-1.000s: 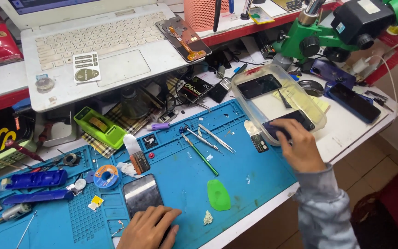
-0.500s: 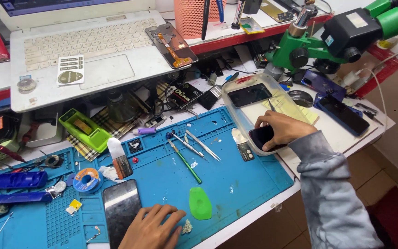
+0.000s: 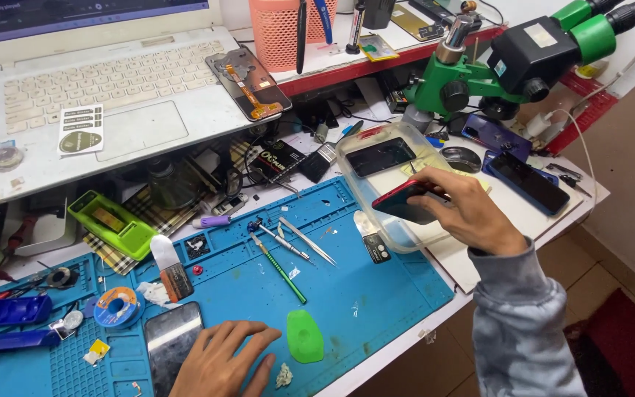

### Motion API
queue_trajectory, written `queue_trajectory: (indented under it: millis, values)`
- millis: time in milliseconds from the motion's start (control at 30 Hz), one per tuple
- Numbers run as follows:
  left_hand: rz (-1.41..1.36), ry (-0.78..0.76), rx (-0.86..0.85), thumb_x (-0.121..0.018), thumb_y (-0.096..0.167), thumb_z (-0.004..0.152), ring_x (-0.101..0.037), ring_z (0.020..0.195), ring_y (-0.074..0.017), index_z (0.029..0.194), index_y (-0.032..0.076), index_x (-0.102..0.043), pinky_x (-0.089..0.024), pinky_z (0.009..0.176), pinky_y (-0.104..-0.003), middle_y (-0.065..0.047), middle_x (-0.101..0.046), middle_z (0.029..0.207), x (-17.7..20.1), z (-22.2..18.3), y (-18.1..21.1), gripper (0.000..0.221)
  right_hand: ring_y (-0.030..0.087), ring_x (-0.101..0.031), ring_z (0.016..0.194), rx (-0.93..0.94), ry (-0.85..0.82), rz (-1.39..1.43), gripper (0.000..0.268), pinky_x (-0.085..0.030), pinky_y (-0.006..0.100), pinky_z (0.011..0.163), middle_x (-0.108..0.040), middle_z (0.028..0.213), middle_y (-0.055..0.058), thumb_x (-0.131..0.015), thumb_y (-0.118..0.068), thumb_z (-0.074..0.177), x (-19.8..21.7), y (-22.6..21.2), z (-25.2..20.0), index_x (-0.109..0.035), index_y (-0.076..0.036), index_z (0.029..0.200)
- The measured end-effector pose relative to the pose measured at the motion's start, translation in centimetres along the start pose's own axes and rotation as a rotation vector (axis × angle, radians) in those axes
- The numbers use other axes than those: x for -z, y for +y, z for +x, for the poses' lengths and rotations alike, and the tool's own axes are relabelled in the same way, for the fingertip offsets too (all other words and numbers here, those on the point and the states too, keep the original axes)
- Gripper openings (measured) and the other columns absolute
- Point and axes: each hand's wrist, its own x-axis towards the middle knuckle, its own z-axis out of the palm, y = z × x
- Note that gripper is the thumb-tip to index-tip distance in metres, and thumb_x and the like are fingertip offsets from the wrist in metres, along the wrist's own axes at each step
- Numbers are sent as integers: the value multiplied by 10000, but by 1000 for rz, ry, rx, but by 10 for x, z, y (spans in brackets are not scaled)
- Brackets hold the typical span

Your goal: Removing the back cover of a smartphone using a prying tool and manual manipulation at a repair station.

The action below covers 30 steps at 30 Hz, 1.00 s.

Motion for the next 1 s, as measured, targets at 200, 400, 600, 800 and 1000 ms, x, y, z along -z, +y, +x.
queue_trajectory:
  millis: [200,400,600,800,1000]
  values:
    - [-165,60,131,-526,421,1015,-661,1075,-217,1338,229,-637,-490,809,-429,21,-707,1250,41,11,29,391,294,-774,967,-54,266,448,267,-683,314,835,-723,1046,178,-691,-122,900,-43,-56,-53,-583,-18,1121]
    - [-578,-99,569,-607,475,925,-785,988,-14,1423,377,-570,-612,846,-245,147,-819,1113,72,1,54,509,98,-572,710,-316,242,959,190,-483,227,545,-632,839,45,-713,-168,919,-150,-115,-100,-618,-49,1033]
    - [-567,-332,1144,-715,607,748,-825,744,21,1186,520,-693,-567,690,-124,175,-869,838,96,-31,59,447,173,-597,676,-708,90,1383,323,-554,356,515,-647,917,104,-709,-185,881,-237,-173,-130,-584,-44,1143]
    - [-765,-3,1314,-946,283,642,-913,844,-29,1053,315,-907,-622,804,-159,50,-962,828,97,-95,24,415,234,-646,800,-708,-68,1652,483,-558,360,653,-643,1021,153,-755,-32,834,-280,-199,-147,-502,-83,1242]
    - [-837,542,1437,-888,-21,759,-736,694,-221,1193,96,-789,-547,693,-286,-142,-828,804,118,-122,6,460,214,-667,914,-982,-520,1400,873,-479,231,788,-648,1103,118,-913,41,632,-272,-232,-139,-632,-164,1432]
